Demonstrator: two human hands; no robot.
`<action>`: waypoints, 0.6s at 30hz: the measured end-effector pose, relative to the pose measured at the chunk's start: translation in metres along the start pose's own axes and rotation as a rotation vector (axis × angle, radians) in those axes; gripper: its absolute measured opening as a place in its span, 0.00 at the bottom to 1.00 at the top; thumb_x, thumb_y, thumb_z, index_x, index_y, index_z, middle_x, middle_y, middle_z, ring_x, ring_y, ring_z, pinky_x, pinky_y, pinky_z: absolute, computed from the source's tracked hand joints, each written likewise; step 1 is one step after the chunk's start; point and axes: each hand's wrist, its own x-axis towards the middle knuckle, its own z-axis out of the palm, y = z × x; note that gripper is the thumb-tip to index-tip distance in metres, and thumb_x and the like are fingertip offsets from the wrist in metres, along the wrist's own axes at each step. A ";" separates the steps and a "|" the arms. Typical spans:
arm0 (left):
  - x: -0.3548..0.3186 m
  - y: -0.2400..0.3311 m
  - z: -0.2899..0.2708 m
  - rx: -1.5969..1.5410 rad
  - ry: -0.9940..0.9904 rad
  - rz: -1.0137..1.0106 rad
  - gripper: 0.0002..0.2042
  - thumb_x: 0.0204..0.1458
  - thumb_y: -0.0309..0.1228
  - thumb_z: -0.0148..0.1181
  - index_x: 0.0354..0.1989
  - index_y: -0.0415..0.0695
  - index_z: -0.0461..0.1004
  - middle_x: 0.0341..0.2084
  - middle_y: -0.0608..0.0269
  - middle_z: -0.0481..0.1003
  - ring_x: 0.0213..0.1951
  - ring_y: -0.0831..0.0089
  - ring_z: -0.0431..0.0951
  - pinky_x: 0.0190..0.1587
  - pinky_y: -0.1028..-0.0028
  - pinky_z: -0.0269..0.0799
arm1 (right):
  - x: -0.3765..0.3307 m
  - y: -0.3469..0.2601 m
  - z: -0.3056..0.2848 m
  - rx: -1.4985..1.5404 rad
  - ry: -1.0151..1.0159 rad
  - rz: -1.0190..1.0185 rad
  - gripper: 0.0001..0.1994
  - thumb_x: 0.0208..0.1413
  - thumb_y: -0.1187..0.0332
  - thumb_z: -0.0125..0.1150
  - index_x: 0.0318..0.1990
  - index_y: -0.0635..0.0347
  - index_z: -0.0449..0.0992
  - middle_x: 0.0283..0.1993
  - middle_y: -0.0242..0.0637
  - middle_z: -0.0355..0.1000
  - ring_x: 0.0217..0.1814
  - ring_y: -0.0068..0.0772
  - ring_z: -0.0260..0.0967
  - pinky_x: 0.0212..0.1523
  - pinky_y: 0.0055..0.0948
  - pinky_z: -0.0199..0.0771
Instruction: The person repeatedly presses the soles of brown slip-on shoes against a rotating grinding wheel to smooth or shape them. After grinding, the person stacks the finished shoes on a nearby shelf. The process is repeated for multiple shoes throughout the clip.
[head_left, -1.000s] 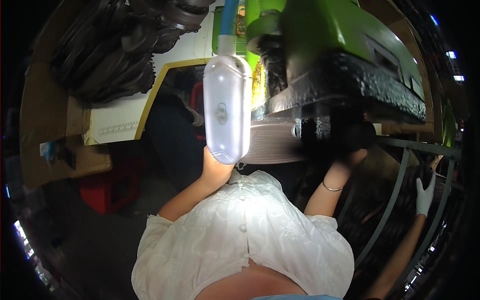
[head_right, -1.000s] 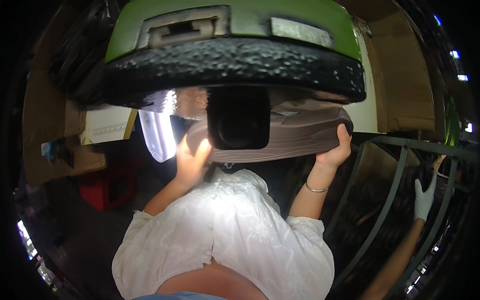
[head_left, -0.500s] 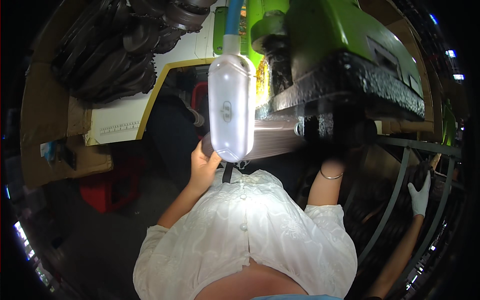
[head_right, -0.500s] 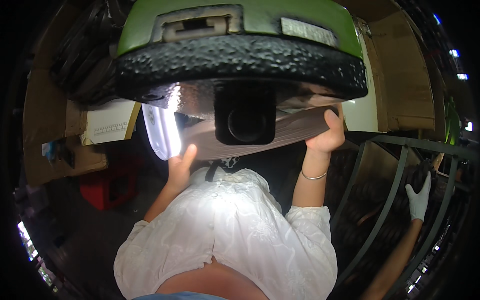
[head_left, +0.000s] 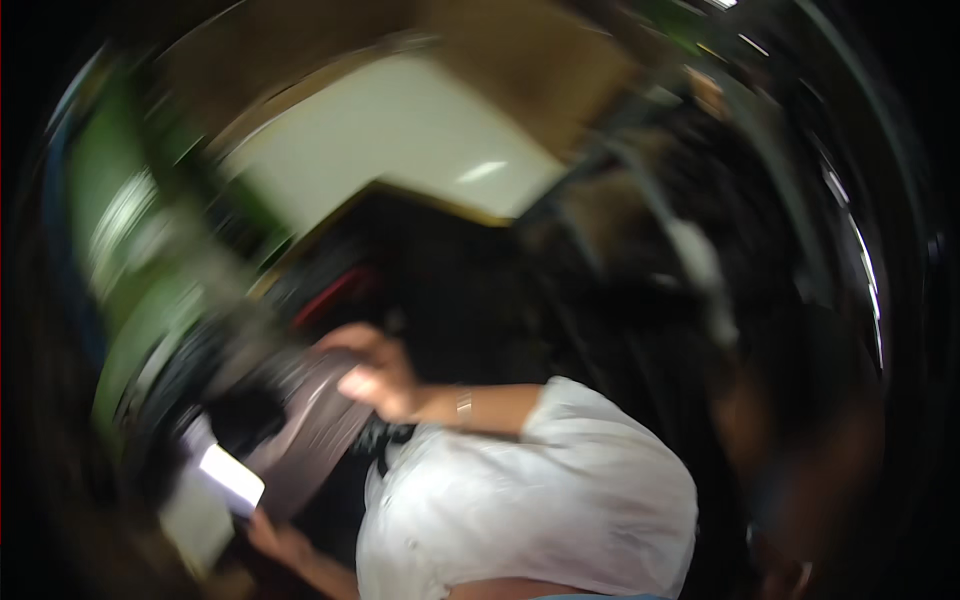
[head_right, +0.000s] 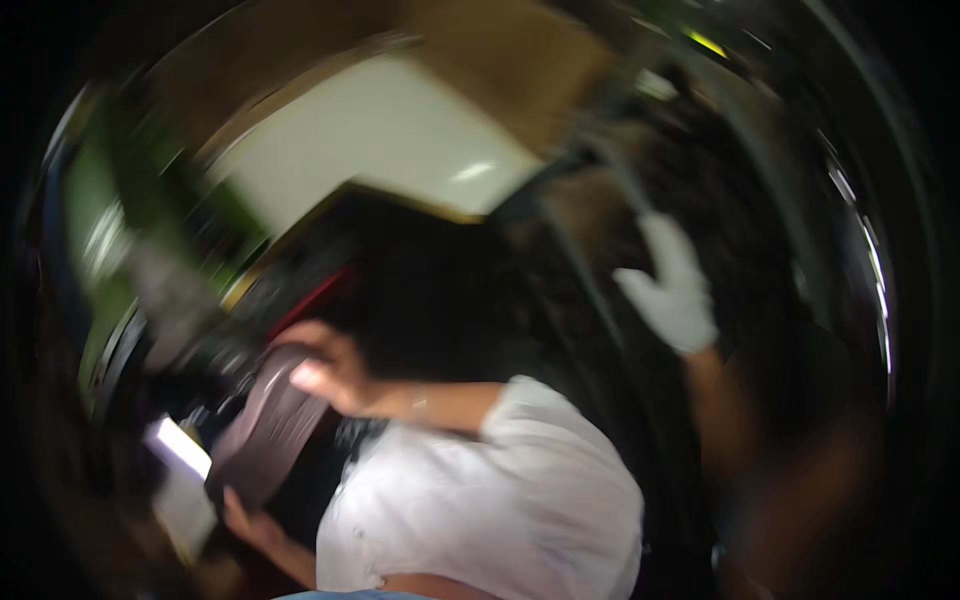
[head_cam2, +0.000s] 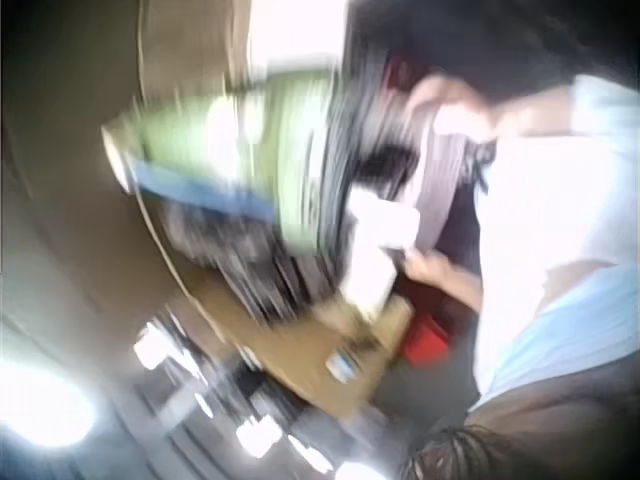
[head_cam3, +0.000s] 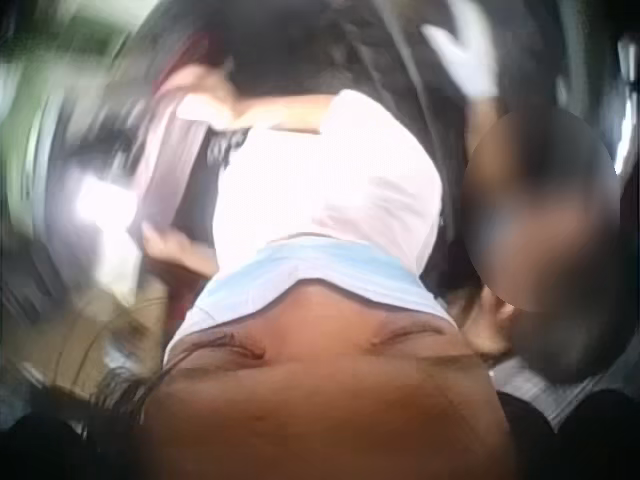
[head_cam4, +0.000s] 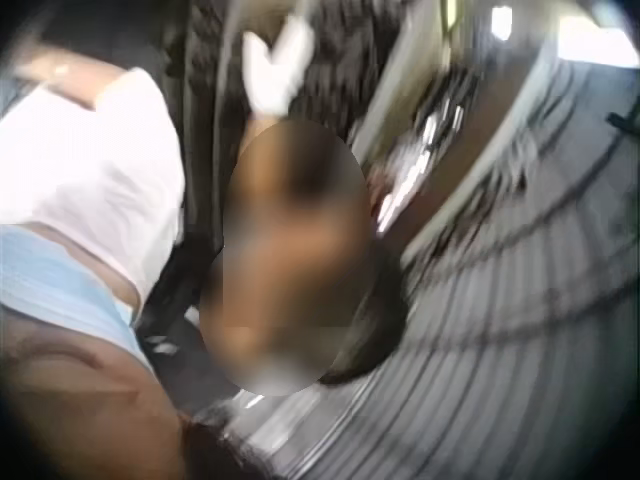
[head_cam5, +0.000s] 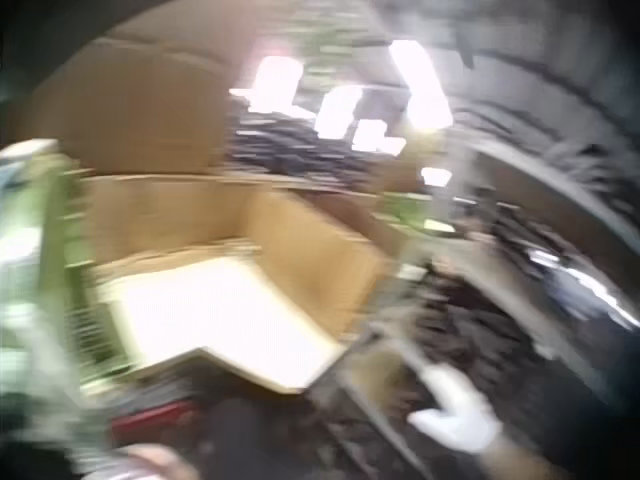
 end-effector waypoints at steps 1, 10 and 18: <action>-0.003 0.004 0.000 0.046 0.118 -0.005 0.18 0.52 0.33 0.49 0.40 0.26 0.69 0.43 0.43 0.69 0.44 0.60 0.71 0.52 0.63 0.64 | 0.007 0.002 0.011 0.093 -0.064 0.010 0.21 0.46 0.63 0.53 0.47 0.66 0.67 0.47 0.42 0.66 0.50 0.35 0.63 0.51 0.31 0.61; 0.042 -0.026 -0.032 0.145 -0.085 -0.276 0.25 0.43 0.39 0.56 0.48 0.37 0.64 0.47 0.53 0.67 0.48 0.63 0.68 0.47 0.63 0.64 | -0.004 0.012 0.019 0.068 -0.046 -0.164 0.28 0.41 0.60 0.59 0.50 0.66 0.63 0.48 0.44 0.64 0.52 0.38 0.63 0.52 0.32 0.61; 0.026 -0.049 0.049 0.661 -0.550 -0.271 0.15 0.39 0.23 0.55 0.38 0.30 0.71 0.34 0.52 0.75 0.35 0.69 0.74 0.37 0.72 0.69 | 0.018 -0.007 0.019 -0.072 -0.183 0.063 0.45 0.32 0.59 0.71 0.58 0.68 0.52 0.48 0.45 0.65 0.49 0.37 0.65 0.51 0.32 0.65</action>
